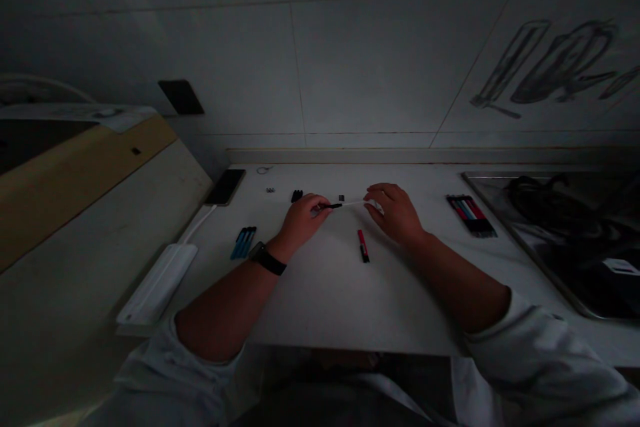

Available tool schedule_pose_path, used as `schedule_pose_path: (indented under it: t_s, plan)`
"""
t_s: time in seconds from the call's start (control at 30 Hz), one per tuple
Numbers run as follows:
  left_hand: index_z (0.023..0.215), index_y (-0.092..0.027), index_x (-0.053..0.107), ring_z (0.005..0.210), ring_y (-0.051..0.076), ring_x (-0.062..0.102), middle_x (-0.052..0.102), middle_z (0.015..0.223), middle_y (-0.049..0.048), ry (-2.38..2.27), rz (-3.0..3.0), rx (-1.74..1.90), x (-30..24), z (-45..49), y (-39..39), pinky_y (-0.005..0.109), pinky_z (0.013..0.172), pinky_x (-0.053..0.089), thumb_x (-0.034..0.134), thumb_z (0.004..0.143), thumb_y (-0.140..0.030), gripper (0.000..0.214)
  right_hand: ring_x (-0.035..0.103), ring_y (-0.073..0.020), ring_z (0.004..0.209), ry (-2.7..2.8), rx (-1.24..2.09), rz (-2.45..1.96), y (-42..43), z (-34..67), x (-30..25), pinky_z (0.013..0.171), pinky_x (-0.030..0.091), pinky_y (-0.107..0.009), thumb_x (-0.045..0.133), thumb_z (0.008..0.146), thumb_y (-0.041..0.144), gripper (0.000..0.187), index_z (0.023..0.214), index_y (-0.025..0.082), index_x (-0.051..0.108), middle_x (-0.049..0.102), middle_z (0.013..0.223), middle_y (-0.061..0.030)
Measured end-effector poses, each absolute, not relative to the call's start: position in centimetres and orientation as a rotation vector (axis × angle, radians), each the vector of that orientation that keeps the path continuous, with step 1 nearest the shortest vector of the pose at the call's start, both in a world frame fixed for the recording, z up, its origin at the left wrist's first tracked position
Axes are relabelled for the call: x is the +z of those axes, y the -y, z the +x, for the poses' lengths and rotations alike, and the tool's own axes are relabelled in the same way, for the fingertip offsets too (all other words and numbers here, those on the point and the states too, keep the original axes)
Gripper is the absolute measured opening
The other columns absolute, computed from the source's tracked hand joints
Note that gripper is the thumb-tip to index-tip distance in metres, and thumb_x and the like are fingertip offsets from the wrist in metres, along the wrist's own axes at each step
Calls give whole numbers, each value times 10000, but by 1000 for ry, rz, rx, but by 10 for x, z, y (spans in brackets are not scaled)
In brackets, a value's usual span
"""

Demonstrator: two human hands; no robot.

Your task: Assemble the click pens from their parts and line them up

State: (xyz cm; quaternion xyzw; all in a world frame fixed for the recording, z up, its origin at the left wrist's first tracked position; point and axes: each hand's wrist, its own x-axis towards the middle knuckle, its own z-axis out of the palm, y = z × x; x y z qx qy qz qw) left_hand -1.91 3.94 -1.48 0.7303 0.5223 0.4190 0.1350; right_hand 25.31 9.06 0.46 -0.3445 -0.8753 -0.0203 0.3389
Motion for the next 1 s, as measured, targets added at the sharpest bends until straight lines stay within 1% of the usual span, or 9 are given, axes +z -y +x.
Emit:
schedule_pose_path:
  t_s: [0.33, 0.4, 0.47, 0.53, 0.63, 0.7, 0.8, 0.87, 1.0]
  plan:
    - [1006, -216, 725, 924, 179, 678, 705, 986, 39, -1396, 2171, 1198, -16, -15, -37, 334, 851, 564, 733, 926, -225, 80, 656, -264, 986, 2363, 27, -758, -86, 245, 0, 914, 510, -433, 568, 1035, 310, 187, 1019, 222, 732, 731, 1075, -105]
    - [994, -216, 725, 914, 178, 674, 702, 969, 36, -1407, 2147, 1204, -16, -15, -38, 331, 846, 560, 732, 923, -223, 72, 662, -264, 996, 2351, 77, -793, -85, 246, 1, 915, 514, -423, 579, 1030, 338, 195, 1102, 221, 717, 729, 1085, -106]
    - [978, -214, 720, 896, 172, 669, 700, 964, 33, -1448, 2077, 1254, -15, -17, -39, 322, 834, 557, 736, 914, -224, 67, 667, -266, 1009, 2279, 109, -912, -83, 248, 4, 901, 520, -407, 624, 1003, 380, 310, 1260, 210, 663, 720, 1123, -115]
    - [977, -209, 711, 876, 163, 664, 702, 983, 34, -1506, 1960, 1339, -14, -19, -41, 313, 822, 555, 739, 903, -226, 81, 671, -265, 992, 2224, 119, -1075, -81, 251, 9, 860, 521, -388, 653, 976, 425, 404, 1310, 199, 630, 717, 1122, -120]
    - [981, -203, 697, 834, 152, 650, 704, 996, 34, -1585, 1800, 1436, -13, -24, -45, 307, 807, 550, 737, 892, -234, 102, 668, -241, 869, 2385, 155, -1288, -77, 251, 17, 729, 482, -347, 616, 979, 507, 310, 1053, 222, 712, 731, 1005, -99]
    - [978, -203, 692, 816, 152, 641, 706, 985, 33, -1608, 1752, 1449, -12, -25, -47, 307, 801, 546, 732, 892, -246, 105, 657, -232, 794, 2568, 209, -1397, -72, 248, 22, 651, 430, -329, 600, 963, 594, 388, 888, 233, 719, 735, 920, -89]
    - [973, -204, 691, 808, 153, 637, 707, 976, 35, -1590, 1725, 1445, -14, -25, -47, 306, 790, 541, 729, 891, -256, 104, 656, -247, 775, 2756, 285, -1468, -63, 241, 24, 624, 396, -326, 612, 905, 708, 487, 823, 242, 728, 739, 864, -95]
    - [969, -205, 692, 815, 156, 637, 706, 981, 38, -1575, 1720, 1448, -15, -24, -48, 308, 788, 538, 732, 888, -260, 106, 660, -257, 784, 2822, 306, -1449, -56, 236, 24, 623, 388, -328, 636, 895, 684, 458, 821, 242, 735, 741, 865, -104]
    - [966, -204, 693, 829, 161, 637, 704, 986, 44, -1556, 1710, 1450, -17, -22, -48, 314, 797, 539, 738, 882, -263, 112, 649, -241, 761, 2833, 308, -1380, -52, 232, 21, 617, 359, -321, 629, 924, 483, 294, 807, 228, 718, 731, 864, -105]
